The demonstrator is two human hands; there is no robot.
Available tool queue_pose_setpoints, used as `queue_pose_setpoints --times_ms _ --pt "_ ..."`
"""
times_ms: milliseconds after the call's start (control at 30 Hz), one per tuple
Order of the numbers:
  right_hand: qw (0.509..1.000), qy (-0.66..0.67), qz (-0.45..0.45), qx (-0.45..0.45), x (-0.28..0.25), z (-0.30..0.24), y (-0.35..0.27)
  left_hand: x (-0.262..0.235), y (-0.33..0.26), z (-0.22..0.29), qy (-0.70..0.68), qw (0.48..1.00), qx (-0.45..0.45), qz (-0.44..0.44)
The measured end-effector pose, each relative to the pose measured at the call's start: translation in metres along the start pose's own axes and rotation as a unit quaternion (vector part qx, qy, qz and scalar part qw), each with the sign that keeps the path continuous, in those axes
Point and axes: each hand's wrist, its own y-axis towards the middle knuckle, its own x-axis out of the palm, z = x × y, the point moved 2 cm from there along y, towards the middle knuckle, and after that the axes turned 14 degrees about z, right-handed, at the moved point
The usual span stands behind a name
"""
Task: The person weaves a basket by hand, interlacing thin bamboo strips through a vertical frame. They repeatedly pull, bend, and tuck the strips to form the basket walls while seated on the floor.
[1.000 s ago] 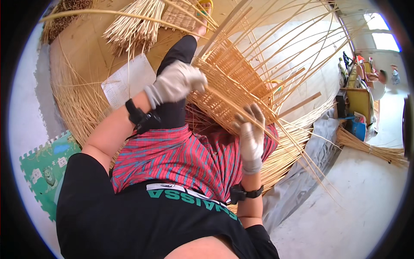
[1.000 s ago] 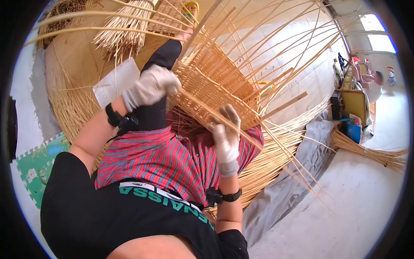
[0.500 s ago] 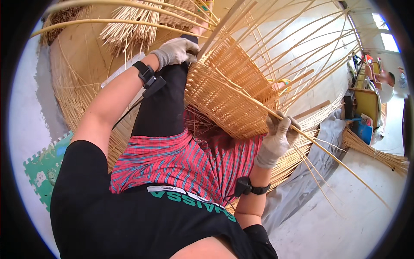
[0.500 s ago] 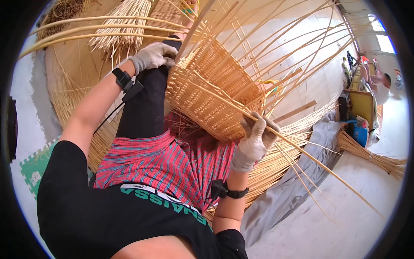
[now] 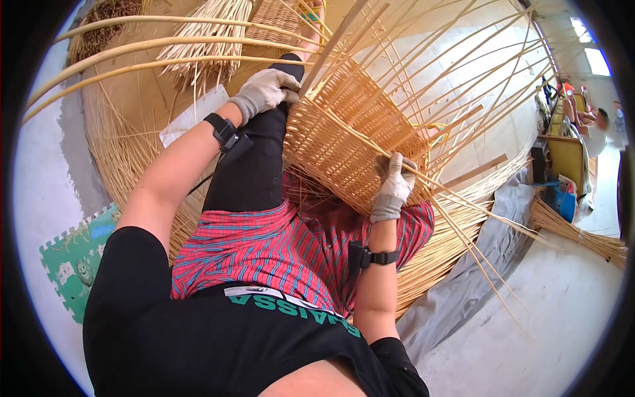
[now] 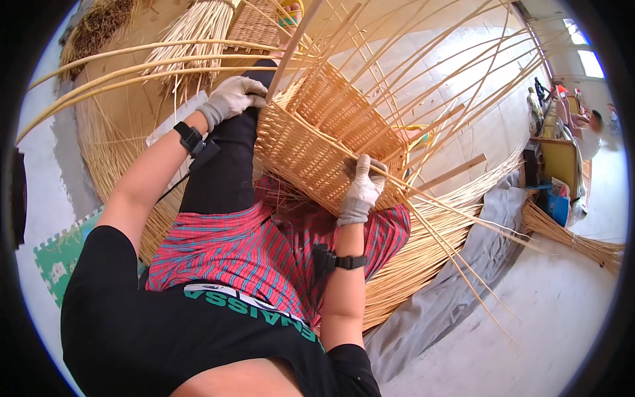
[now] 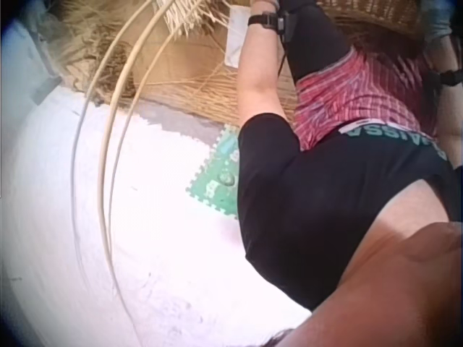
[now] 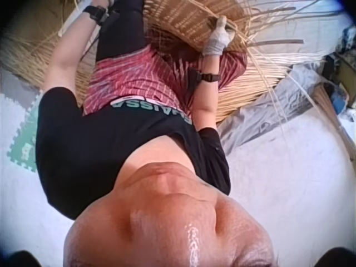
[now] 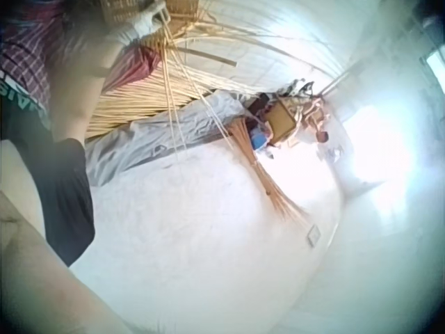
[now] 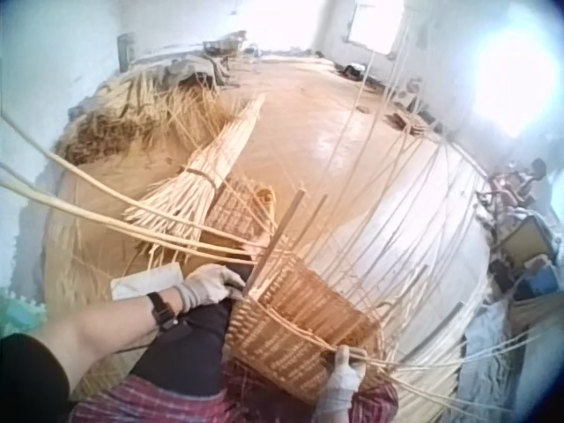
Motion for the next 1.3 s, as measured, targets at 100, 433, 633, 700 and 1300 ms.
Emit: queue_pose_setpoints --times_ms 100,433,633,700,1300 --pt "0.999 -0.024 0.014 -0.016 -0.012 -0.002 0.014 0.009 -0.02 0.049 0.108 0.992 0.044 0.038" --pt "0.994 -0.08 0.024 -0.064 0.017 -0.028 0.004 0.076 -0.023 0.071 -0.12 0.98 -0.115 -0.11" --pt "0.835 -0.323 -0.114 -0.43 0.166 -0.108 0.058 0.092 -0.03 0.079 -0.124 0.988 -0.097 0.001" --pt "0.858 -0.267 -0.142 -0.415 0.185 -0.096 0.059 0.094 -0.026 0.071 -0.098 0.985 -0.144 -0.011" --pt "0.967 0.053 0.051 -0.245 0.039 -0.012 -0.075 0.103 -0.032 0.085 -0.018 0.986 -0.155 0.054"
